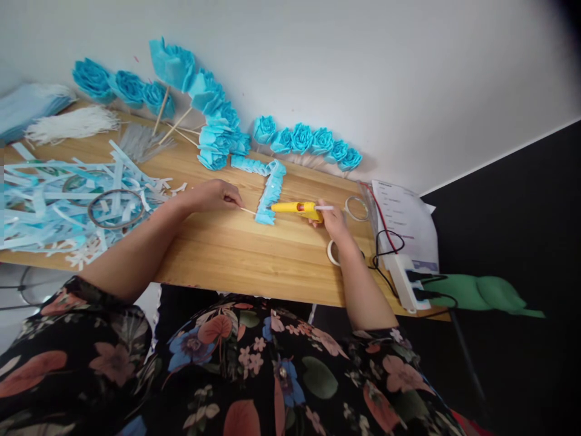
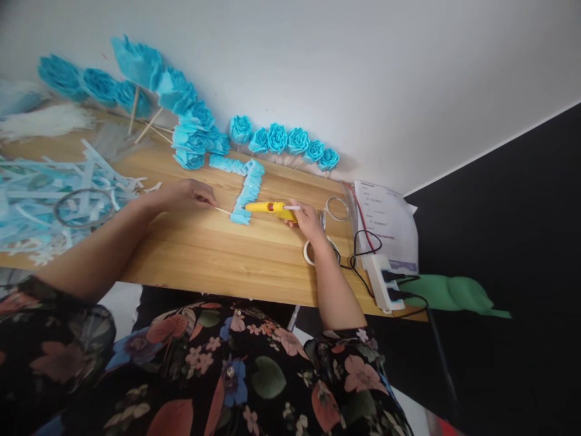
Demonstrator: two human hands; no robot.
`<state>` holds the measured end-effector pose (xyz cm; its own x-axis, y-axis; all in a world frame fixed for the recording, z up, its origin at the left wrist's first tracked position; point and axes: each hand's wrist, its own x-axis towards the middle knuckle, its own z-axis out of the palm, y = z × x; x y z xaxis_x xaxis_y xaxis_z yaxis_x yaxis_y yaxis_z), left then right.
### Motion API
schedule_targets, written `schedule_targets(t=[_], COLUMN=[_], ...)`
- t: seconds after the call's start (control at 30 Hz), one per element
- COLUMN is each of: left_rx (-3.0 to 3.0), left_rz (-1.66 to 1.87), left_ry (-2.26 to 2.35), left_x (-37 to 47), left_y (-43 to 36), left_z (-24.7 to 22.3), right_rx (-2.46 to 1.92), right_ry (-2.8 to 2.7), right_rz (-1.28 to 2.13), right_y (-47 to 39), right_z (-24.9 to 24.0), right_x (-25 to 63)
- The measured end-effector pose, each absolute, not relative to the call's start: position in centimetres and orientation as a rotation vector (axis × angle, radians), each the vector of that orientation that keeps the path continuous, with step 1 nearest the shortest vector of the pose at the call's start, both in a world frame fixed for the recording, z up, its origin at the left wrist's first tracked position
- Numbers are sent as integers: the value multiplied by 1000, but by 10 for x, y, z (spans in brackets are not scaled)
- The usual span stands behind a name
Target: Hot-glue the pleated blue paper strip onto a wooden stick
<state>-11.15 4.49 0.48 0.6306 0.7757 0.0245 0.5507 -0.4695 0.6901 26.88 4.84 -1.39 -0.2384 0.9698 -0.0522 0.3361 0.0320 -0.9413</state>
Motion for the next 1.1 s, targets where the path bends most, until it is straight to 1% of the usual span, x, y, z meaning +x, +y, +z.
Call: schedule_targets(t=[0.1,0.33,0.5,0.7,0.9,1.0,1.1], left_rx=[2207,2192,2200,2201,2220,2221,2219], left_rz=[443,449,429,411,389,370,389], left_ry=[1031,1028,1040,1038,1050,1054,1057], left_x=[-112,-112,-111,-112,-111,-110,-110], left_y=[46,45,44,44,44,43,43], left_z=[4,5,7,6,8,10,9], right_rx=[-1299,-1319,-1343,-1348,-1375,-1347,-1294], right_ry=[-1626,-1635,-1655,-1898,-1983,-1954,-1880], right_rz=[1268,1273,1222,1047,945,1003,1158], right_y=[47,45,47,46,44,44,45], right_z=[-8,-2,-7,-7,-5,-4,-2], right_x=[269,268,271,269,268,270,271])
